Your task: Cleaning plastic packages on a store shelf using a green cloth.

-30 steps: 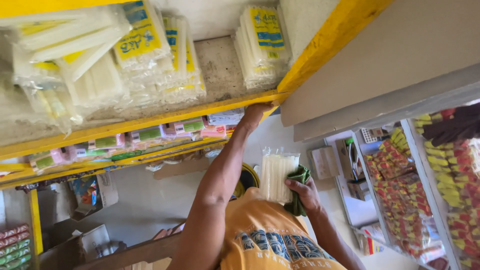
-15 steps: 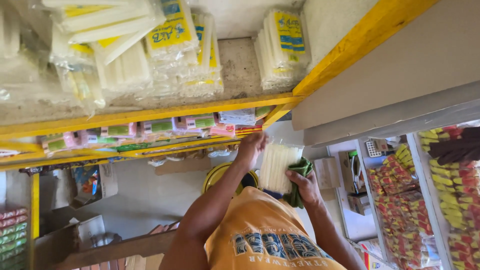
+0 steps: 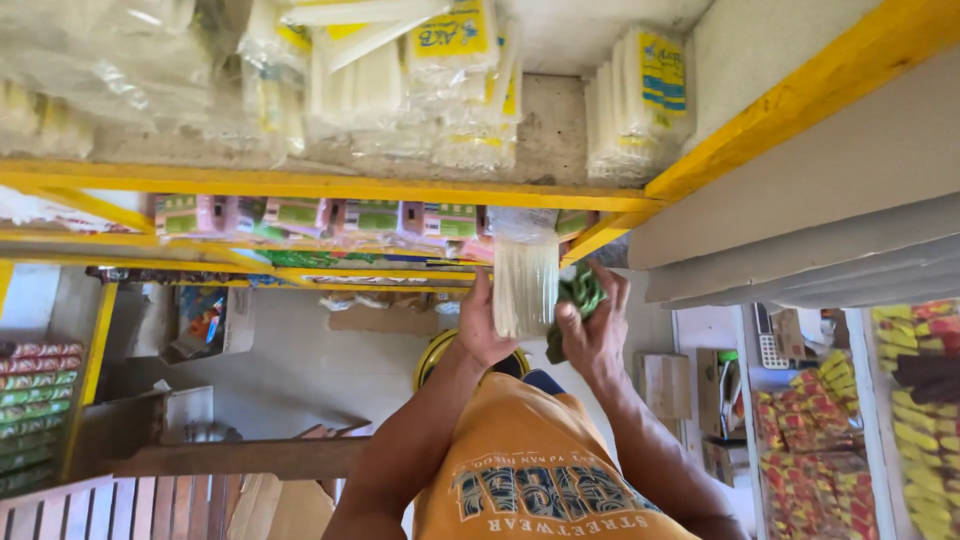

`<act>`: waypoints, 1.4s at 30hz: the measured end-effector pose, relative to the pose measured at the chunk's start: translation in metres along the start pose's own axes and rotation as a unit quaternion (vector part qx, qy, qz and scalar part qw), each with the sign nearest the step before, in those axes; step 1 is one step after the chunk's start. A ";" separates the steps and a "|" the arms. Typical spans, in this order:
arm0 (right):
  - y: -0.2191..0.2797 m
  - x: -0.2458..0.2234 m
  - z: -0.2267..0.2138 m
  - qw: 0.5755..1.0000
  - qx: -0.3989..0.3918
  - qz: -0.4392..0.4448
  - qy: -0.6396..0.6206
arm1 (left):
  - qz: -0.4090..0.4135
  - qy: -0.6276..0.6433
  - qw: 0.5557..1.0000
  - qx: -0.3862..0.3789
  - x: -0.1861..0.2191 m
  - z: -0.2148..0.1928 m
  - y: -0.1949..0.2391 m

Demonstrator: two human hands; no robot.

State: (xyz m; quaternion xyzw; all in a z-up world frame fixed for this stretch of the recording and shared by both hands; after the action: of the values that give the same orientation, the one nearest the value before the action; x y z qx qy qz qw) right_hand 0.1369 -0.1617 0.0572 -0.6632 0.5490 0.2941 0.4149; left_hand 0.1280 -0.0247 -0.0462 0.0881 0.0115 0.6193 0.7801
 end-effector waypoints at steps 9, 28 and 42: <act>-0.009 -0.022 0.052 0.964 -0.025 -0.175 0.199 | 0.042 -0.055 0.996 0.051 -0.005 0.028 0.031; -0.056 0.122 0.073 0.932 -0.050 -0.218 0.286 | 0.050 -0.066 0.992 0.097 -0.003 0.019 0.048; 0.002 0.024 0.036 0.904 -0.122 0.326 -0.248 | 0.109 -0.146 0.968 0.171 0.014 0.035 0.061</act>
State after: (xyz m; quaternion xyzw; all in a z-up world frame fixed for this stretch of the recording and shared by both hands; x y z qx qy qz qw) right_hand 0.1427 -0.1420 0.0191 -0.3981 0.5739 0.6325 0.3349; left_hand 0.0766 -0.0019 -0.0011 0.3103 -0.0062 0.6696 0.6748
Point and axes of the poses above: each hand's wrist, its own y-axis away from the middle knuckle, its own z-axis out of the palm, x = y × z, the point moved 5 cm from there along -y, towards the middle knuckle, and after that the axes turned 6 degrees about z, right-handed, at the moved point
